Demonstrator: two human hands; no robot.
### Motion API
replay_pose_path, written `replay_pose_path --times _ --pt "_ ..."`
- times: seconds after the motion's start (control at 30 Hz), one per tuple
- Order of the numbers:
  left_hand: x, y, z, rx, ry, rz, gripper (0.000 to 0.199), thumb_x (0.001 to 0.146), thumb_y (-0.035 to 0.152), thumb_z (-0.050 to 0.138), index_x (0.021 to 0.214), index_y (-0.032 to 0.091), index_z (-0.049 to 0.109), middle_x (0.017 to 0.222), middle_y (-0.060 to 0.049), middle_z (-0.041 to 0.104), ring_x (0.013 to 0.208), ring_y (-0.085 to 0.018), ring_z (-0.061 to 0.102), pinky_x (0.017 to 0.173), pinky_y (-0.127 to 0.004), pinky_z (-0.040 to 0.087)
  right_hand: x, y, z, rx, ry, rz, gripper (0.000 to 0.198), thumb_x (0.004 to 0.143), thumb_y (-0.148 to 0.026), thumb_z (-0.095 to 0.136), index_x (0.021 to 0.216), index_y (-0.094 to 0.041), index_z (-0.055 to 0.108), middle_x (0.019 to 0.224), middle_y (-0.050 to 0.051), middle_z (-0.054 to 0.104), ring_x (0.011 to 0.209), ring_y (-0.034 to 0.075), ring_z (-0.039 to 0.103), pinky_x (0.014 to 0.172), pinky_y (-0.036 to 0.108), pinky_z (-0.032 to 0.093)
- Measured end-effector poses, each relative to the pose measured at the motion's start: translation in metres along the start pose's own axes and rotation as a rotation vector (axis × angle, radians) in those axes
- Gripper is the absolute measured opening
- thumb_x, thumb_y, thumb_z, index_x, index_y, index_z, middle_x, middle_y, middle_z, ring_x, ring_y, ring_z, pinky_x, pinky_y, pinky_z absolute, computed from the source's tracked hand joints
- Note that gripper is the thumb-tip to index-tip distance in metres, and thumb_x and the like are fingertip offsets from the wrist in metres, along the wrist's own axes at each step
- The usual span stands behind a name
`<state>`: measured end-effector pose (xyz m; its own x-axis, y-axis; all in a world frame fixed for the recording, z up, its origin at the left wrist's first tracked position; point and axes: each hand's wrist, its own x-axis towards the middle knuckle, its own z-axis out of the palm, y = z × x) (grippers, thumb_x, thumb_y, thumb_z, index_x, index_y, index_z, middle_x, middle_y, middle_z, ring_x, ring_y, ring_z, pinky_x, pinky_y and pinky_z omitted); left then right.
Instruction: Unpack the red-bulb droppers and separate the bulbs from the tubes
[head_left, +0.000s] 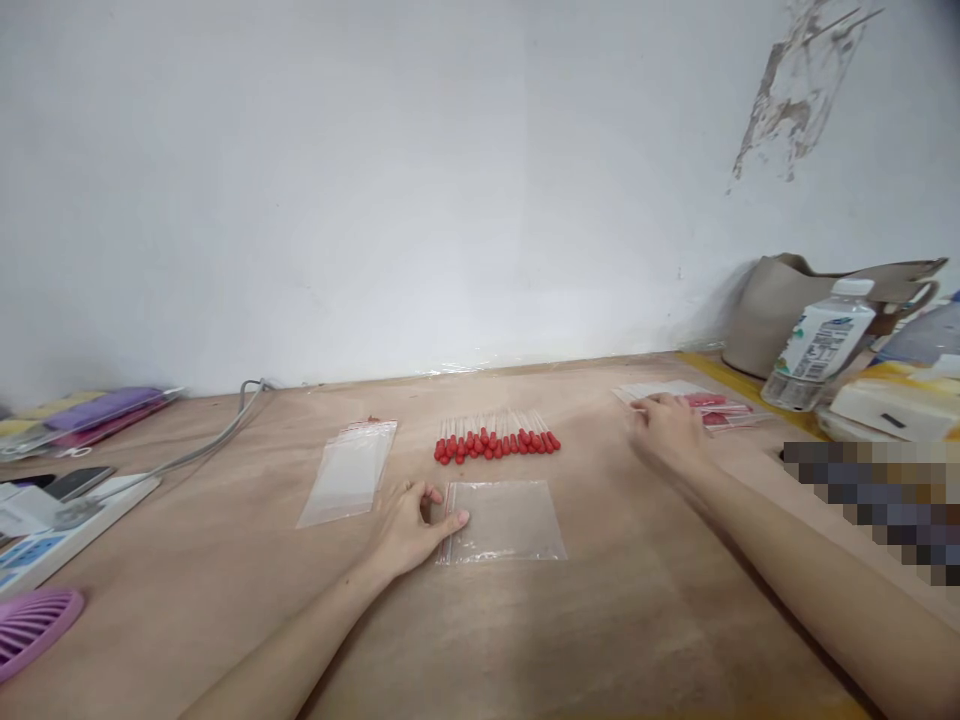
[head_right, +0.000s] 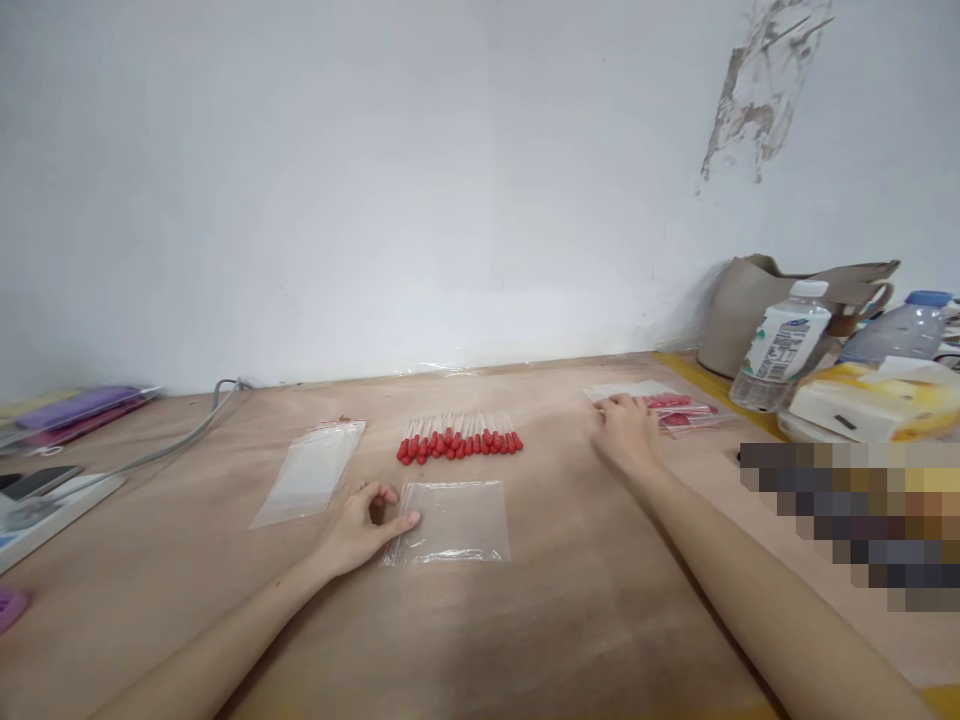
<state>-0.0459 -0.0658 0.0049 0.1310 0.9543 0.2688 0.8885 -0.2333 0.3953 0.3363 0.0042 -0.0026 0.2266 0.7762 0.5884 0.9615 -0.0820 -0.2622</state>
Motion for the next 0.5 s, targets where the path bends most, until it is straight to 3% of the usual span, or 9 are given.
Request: replay_pose_path --times 0.07,0.13,0.3,0.4,0.5 --pt "0.0 -0.001 0.0 -0.01 -0.042 0.023 0.039 0.063 0.057 0.059 0.073 0.019 0.058 0.072 -0.003 0.054 0.072 -0.021 0.053 0.064 -0.033 0.042 0.013 0.024 0.006 -0.095 0.019 0.069 0.026 0.071 -0.022 0.049 0.091 -0.014 0.063 0.104 0.018 0.056 0.097 0.034 0.047 0.075 0.05 0.035" --pt "0.0 -0.003 -0.001 -0.087 -0.101 0.04 0.031 0.066 0.049 0.059 0.071 0.019 0.057 0.071 -0.002 0.053 0.067 -0.018 0.052 0.06 -0.029 0.041 0.023 0.046 0.013 -0.133 0.086 0.069 0.023 0.071 -0.028 0.052 0.082 -0.012 0.063 0.101 0.021 0.055 0.096 0.035 0.047 0.074 0.051 0.034" --pt "0.004 -0.007 -0.018 -0.333 -0.253 0.067 0.017 0.073 0.035 0.052 0.074 0.017 0.05 0.064 0.002 0.05 0.058 -0.012 0.048 0.054 -0.023 0.04 0.031 0.076 0.022 -0.094 0.166 0.057 0.032 0.078 -0.028 0.044 0.05 -0.016 0.054 0.071 0.016 0.055 0.087 0.032 0.049 0.069 0.05 0.03" --pt "0.012 -0.021 -0.049 -0.414 -0.316 0.097 0.019 0.075 0.037 0.049 0.08 0.019 0.049 0.067 0.002 0.051 0.06 -0.012 0.049 0.057 -0.023 0.041 0.031 0.073 0.017 -0.071 0.169 0.076 0.032 0.081 -0.027 0.038 0.057 -0.016 0.055 0.071 0.016 0.053 0.078 0.031 0.052 0.063 0.047 0.031" --pt "0.024 -0.053 -0.086 -0.365 -0.232 0.076 0.02 0.075 0.039 0.046 0.082 0.021 0.051 0.075 -0.001 0.055 0.068 -0.015 0.052 0.062 -0.026 0.044 0.031 0.057 0.005 0.01 0.256 0.2 0.028 0.084 -0.03 0.033 0.078 -0.015 0.056 0.086 0.022 0.053 0.077 0.032 0.053 0.06 0.046 0.033"
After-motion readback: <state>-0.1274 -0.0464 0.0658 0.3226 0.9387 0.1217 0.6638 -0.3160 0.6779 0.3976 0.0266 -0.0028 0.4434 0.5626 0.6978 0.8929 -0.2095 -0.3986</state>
